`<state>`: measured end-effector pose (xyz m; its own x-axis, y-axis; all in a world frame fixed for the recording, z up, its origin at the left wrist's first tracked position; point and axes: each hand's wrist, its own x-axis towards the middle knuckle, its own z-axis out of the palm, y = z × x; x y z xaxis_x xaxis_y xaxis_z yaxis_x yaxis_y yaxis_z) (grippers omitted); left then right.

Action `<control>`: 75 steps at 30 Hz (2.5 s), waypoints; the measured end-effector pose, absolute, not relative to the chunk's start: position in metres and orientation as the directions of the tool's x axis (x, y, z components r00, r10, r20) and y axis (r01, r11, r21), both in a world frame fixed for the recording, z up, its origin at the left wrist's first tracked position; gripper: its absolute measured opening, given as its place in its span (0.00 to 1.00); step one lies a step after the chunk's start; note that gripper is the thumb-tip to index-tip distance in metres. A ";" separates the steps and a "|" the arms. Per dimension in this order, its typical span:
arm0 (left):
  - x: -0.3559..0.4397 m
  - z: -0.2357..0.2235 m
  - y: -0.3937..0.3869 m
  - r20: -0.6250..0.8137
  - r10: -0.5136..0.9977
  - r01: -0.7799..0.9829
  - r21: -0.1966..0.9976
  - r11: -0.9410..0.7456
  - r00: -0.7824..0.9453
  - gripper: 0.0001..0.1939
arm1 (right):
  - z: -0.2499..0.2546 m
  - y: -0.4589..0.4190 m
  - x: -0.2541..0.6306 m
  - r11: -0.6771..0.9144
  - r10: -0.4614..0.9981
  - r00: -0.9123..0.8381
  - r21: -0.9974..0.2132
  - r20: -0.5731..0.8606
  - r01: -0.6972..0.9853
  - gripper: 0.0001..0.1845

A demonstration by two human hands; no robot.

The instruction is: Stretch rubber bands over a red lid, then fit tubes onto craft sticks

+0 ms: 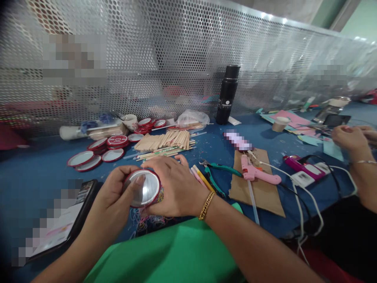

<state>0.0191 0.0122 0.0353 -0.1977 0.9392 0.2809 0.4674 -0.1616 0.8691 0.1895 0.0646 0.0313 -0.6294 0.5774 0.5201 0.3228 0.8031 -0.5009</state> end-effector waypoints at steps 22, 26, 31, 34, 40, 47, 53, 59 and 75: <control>0.018 0.034 0.016 0.173 0.971 0.380 0.919 -0.100 -0.164 0.11 | 0.030 0.071 0.184 0.663 0.660 -0.668 -0.684 0.343 0.304 0.49; 0.018 0.036 0.016 0.183 0.967 0.374 0.922 -0.105 -0.179 0.10 | 0.027 0.071 0.184 0.676 0.650 -0.662 -0.681 0.373 0.280 0.48; 0.019 0.039 0.012 0.198 0.961 0.319 0.939 -0.130 -0.191 0.09 | 0.021 0.074 0.183 0.626 0.665 -0.644 -0.753 0.379 0.204 0.43; 0.021 0.041 0.008 0.160 0.965 0.193 0.974 -0.120 -0.208 0.10 | 0.015 0.078 0.180 0.501 0.693 -0.632 -0.862 0.348 0.076 0.37; 0.019 0.048 0.004 0.122 0.953 -0.081 0.986 -0.149 -0.277 0.11 | 0.007 0.081 0.171 -0.161 0.751 -0.649 -0.917 0.126 -0.364 0.23; 0.005 0.042 0.019 0.175 0.935 0.148 0.980 -0.135 -0.310 0.11 | 0.014 0.095 0.186 0.004 0.933 -0.353 -0.980 0.076 -0.201 0.10; 0.002 0.035 0.026 0.218 0.929 0.294 0.947 -0.128 -0.298 0.11 | 0.015 0.091 0.188 0.532 0.789 -0.489 -0.811 0.371 0.243 0.04; -0.002 0.026 0.031 0.269 0.915 0.316 0.933 -0.170 -0.300 0.11 | 0.017 0.077 0.181 0.775 0.598 -0.720 -0.483 0.351 0.408 0.06; 0.005 0.030 0.029 0.153 0.944 0.206 0.974 -0.095 -0.291 0.16 | 0.016 0.088 0.193 0.638 0.712 -0.618 -0.675 0.333 0.371 0.09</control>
